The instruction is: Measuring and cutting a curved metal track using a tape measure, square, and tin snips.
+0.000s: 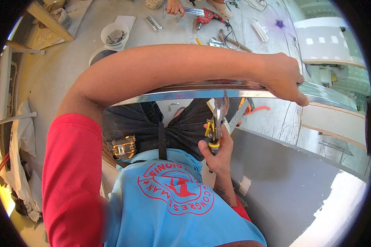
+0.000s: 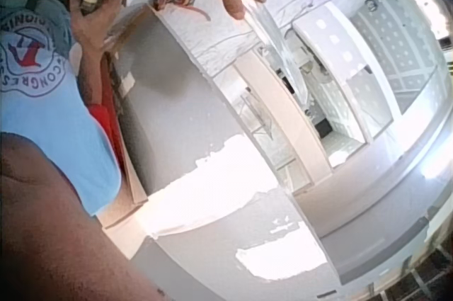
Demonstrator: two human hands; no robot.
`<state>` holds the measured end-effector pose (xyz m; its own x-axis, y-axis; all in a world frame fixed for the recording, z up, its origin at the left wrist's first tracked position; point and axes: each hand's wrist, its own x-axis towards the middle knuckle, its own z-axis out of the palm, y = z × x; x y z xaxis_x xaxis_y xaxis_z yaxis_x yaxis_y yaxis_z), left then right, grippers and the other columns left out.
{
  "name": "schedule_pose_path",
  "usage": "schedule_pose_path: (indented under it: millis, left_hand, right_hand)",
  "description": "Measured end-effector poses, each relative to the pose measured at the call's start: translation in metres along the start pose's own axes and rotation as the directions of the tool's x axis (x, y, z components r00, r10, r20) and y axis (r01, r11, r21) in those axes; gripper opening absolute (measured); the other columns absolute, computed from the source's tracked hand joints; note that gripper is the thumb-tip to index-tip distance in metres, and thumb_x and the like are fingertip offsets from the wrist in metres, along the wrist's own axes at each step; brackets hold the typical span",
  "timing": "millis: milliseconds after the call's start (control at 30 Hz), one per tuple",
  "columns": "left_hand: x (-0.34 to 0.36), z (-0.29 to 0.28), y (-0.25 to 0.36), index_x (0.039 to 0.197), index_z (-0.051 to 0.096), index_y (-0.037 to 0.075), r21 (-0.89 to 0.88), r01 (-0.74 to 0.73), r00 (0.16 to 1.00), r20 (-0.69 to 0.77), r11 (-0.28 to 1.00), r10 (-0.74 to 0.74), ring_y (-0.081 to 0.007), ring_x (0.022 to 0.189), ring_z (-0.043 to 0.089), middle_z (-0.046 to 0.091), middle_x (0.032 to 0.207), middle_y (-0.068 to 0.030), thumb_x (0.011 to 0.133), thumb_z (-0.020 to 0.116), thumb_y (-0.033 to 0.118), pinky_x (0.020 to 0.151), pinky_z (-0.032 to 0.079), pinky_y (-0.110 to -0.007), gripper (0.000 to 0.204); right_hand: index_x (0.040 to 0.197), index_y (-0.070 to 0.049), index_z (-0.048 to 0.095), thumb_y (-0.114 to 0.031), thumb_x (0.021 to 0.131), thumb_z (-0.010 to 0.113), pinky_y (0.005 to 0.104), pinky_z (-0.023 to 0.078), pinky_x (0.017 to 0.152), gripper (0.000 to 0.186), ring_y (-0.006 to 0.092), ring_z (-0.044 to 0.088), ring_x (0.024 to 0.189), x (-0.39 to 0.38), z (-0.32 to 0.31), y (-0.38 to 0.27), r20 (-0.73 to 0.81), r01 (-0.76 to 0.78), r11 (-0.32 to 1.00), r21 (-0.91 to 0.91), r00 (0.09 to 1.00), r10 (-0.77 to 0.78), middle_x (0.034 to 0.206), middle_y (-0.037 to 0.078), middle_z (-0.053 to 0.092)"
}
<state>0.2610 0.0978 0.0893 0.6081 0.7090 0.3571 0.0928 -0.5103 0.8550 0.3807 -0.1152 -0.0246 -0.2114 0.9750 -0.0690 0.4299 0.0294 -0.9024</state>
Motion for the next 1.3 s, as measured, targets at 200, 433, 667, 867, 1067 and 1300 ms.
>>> schedule_pose_path:
  millis: [200,433,667,867,1067,1300]
  left_hand:
    - [-0.004,0.0,-0.008,0.089,0.072,-0.001,0.03,0.003,1.0,0.02,1.0,-0.003,-0.0303,0.067,0.067,0.066,0.068,-0.0168,0.092,0.07,0.058,0.065,0.053,-0.044,0.058]
    - [-0.003,-0.002,0.006,0.122,0.076,0.002,0.022,0.124,0.974,0.188,0.992,-0.126,-0.039,0.106,0.072,0.074,0.11,-0.0241,0.09,0.063,0.066,0.089,0.058,-0.046,0.073]
    - [-0.014,-0.015,0.005,0.134,0.066,-0.004,-0.117,0.282,0.948,0.186,0.952,-0.258,-0.0436,0.117,0.067,0.072,0.115,-0.03,0.094,0.056,0.075,0.1,0.053,-0.05,0.09]
    - [-0.141,-0.063,0.02,0.153,0.049,-0.002,0.708,0.218,0.974,-0.198,0.672,-0.109,-0.0374,0.117,0.063,0.065,0.127,-0.02,0.094,0.074,0.051,0.104,0.048,-0.047,0.083]
    - [-0.22,-0.035,-0.066,0.138,0.059,0.011,0.961,0.275,0.948,-0.269,0.01,-0.172,-0.0254,0.096,0.065,0.066,0.109,-0.0065,0.077,0.085,0.031,0.085,0.053,-0.037,0.069]
    - [-0.209,-0.077,-0.087,0.108,0.065,0.004,0.699,0.554,0.825,-0.385,0.453,-0.414,-0.0375,0.077,0.074,0.073,0.082,-0.0176,0.076,0.088,0.049,0.072,0.058,-0.049,0.06]
  right_hand:
    - [0.112,0.0,0.064,-0.027,0.084,0.085,0.0331,0.049,0.073,0.044,0.0174,0.058,0.079,0.002,0.003,0.014,-0.067,0.047,0.997,-0.064,0.996,-0.051,0.088,0.009,0.059]
    - [0.079,-0.003,0.062,-0.021,0.08,0.085,0.0319,0.046,0.056,0.03,0.0179,0.055,0.056,0.008,0.002,0.014,-0.135,0.058,0.979,-0.197,0.987,-0.086,0.063,0.006,0.055]
    - [0.083,-0.001,0.065,-0.021,0.079,0.086,0.0367,0.051,0.059,0.029,0.0254,0.065,0.061,0.01,0.005,0.003,-0.135,0.087,0.961,-0.264,0.983,-0.126,0.068,0.012,0.063]
    - [0.084,0.001,0.068,-0.026,0.079,0.088,0.0398,0.053,0.061,0.034,0.0306,0.068,0.063,0.01,-0.007,-0.008,-0.24,-0.073,0.964,-0.256,0.971,0.01,0.069,0.017,0.066]
    - [0.089,0.005,0.073,-0.05,0.087,0.081,0.0446,0.054,0.068,0.056,0.0373,0.074,0.076,0.035,-0.004,-0.029,0.153,-0.316,0.94,-0.127,0.93,0.333,0.074,0.024,0.071]
    - [0.099,0.0,0.074,-0.058,0.086,0.082,0.037,0.052,0.072,0.06,0.0172,0.062,0.076,0.006,0.002,0.023,0.5,-0.515,0.856,0.046,0.754,0.426,0.082,0.008,0.068]
